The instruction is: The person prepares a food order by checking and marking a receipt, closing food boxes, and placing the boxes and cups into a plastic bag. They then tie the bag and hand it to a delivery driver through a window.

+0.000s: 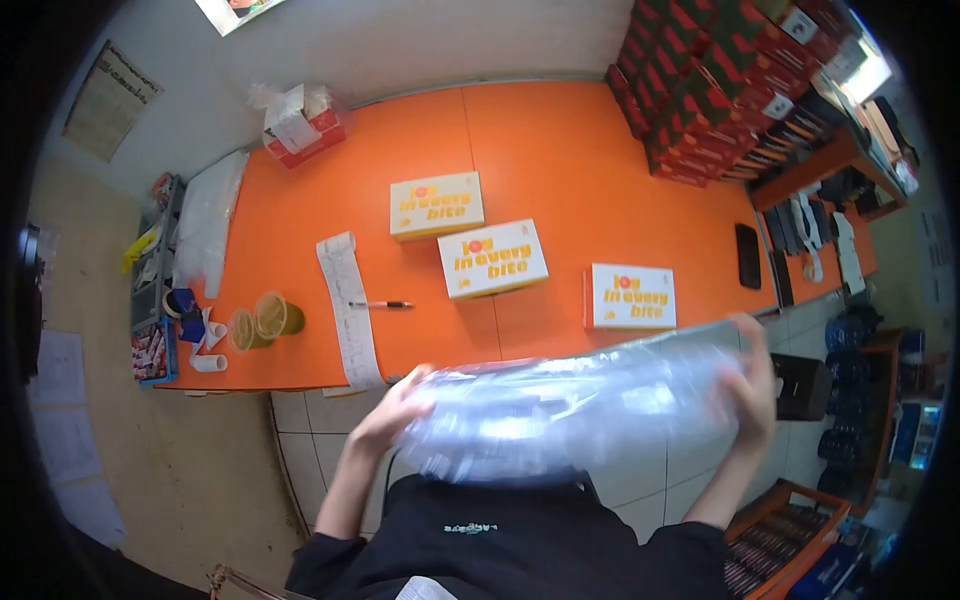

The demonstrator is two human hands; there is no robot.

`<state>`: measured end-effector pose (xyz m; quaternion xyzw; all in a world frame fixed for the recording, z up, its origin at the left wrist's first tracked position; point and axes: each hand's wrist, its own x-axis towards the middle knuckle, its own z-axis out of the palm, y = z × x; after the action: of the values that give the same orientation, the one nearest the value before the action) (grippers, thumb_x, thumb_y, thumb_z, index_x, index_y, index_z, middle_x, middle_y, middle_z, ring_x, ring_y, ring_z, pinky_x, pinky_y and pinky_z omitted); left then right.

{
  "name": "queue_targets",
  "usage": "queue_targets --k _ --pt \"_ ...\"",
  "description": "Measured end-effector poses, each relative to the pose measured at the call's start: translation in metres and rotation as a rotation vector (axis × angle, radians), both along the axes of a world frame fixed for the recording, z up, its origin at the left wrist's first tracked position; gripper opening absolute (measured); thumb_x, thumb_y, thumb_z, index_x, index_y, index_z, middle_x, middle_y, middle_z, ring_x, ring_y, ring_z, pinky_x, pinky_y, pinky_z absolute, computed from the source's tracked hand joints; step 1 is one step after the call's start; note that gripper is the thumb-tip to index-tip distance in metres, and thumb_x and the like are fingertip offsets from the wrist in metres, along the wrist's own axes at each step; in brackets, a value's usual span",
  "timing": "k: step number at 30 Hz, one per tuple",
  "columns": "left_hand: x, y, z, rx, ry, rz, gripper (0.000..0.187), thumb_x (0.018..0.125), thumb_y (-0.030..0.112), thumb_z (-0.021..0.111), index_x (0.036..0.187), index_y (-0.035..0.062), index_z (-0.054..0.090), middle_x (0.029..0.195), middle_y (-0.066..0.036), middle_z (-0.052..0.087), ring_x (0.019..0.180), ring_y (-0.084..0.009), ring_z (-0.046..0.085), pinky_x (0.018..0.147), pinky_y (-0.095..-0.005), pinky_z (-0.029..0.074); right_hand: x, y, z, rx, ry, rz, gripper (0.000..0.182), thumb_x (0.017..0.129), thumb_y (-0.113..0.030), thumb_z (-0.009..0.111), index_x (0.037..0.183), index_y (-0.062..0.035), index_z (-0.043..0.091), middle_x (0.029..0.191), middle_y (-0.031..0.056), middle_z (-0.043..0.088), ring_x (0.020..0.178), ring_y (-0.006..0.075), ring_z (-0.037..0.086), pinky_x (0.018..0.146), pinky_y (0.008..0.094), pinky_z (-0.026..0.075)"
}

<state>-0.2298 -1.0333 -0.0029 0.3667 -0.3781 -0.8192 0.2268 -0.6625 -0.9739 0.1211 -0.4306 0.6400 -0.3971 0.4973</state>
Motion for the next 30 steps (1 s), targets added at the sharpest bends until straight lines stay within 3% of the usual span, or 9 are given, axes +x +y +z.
queue_targets --k 1,3,5,9,10,14,23,26,30 --pt "-0.019 -0.009 -0.032 0.369 0.081 0.279 0.041 0.083 0.013 0.065 0.116 0.0063 0.041 0.106 -0.006 0.05 0.1 -0.014 0.049 0.085 -0.0315 0.045 -0.009 -0.033 -0.018 0.121 0.232 -0.023 0.06 0.075 -0.021 0.073 0.125 -0.0063 0.045 0.099 0.0205 0.062 0.086 0.0237 0.064 0.066 0.0322 0.053" --pt "-0.047 -0.011 -0.077 0.394 -0.042 0.607 0.042 0.084 0.01 0.064 0.118 0.0088 0.039 0.108 -0.006 0.05 0.096 -0.0147 0.053 0.082 -0.0319 0.048 -0.001 -0.091 -0.09 -0.078 1.43 0.273 0.051 0.068 -0.016 0.072 0.116 -0.0067 0.058 0.115 0.0181 0.058 0.111 0.0337 0.052 0.097 0.0439 0.041" --pt "-0.05 -0.03 -0.086 0.13 -0.026 0.535 0.038 0.085 0.008 0.06 0.118 0.01 0.042 0.105 -0.006 0.051 0.094 -0.0146 0.054 0.079 -0.0298 0.047 0.07 -0.166 -0.12 -0.446 0.705 0.392 0.064 0.063 -0.032 0.079 0.119 -0.0094 0.056 0.122 0.0171 0.053 0.117 0.035 0.048 0.098 0.0442 0.038" --pt "-0.005 -0.032 -0.093 -0.278 -0.45 0.128 0.021 0.076 0.0 0.048 0.089 0.0042 0.063 0.094 -0.01 0.056 0.093 -0.0172 0.054 0.075 -0.03 0.047 0.155 -0.228 -0.206 -0.418 1.072 0.87 0.088 0.048 -0.039 0.085 0.123 -0.0176 0.045 0.134 0.0239 0.033 0.127 0.0447 0.029 0.105 0.0562 0.024" --pt "-0.003 -0.03 -0.097 -0.713 -0.727 0.193 0.021 0.075 0.0 0.047 0.083 0.0031 0.066 0.096 -0.014 0.057 0.084 -0.0249 0.059 0.075 -0.0349 0.048 0.156 -0.225 -0.215 -0.465 1.084 0.853 0.093 0.044 -0.039 0.086 0.125 -0.0207 0.045 0.133 0.0239 0.032 0.125 0.0441 0.03 0.106 0.0566 0.023" --pt "-0.002 -0.053 -0.064 -0.456 -1.028 -0.03 0.036 0.079 0.031 0.066 0.105 0.0056 0.063 0.104 -0.021 0.055 0.094 -0.0405 0.057 0.081 -0.0477 0.047 0.148 -0.23 -0.23 -0.382 1.086 0.94 0.106 0.041 -0.032 0.086 0.135 -0.0314 0.037 0.129 0.0233 0.033 0.122 0.0432 0.032 0.106 0.0548 0.023" --pt "-0.002 -0.079 -0.084 -0.705 -1.157 -0.28 0.097 0.055 0.031 0.083 0.132 0.0016 0.033 0.128 -0.023 0.038 0.082 -0.0441 0.061 0.067 -0.0492 0.054 0.126 -0.228 -0.065 -0.256 0.76 1.08 0.099 0.047 -0.033 0.078 0.135 -0.016 0.038 0.115 0.0196 0.044 0.112 0.0381 0.041 0.096 0.0484 0.033" --pt "-0.004 -0.077 -0.098 -0.794 -1.075 -0.168 0.098 0.055 0.023 0.082 0.135 0.002 0.03 0.139 -0.024 0.028 0.083 -0.0466 0.06 0.069 -0.0512 0.053 0.145 -0.169 -0.114 -0.204 -0.003 1.092 0.097 0.055 -0.04 0.077 0.136 -0.01 0.033 0.121 0.0175 0.039 0.123 0.0349 0.035 0.101 0.0496 0.03" --pt "0.006 -0.085 -0.07 -0.803 -1.031 -0.316 0.098 0.059 0.007 0.072 0.142 0.0064 0.02 0.147 -0.025 0.016 0.082 -0.0487 0.059 0.072 -0.0526 0.053 0.177 -0.15 -0.158 -0.113 0.543 1.093 0.088 0.051 -0.037 0.077 0.132 -0.0275 0.045 0.122 0.0177 0.04 0.114 0.037 0.038 0.098 0.0502 0.028"
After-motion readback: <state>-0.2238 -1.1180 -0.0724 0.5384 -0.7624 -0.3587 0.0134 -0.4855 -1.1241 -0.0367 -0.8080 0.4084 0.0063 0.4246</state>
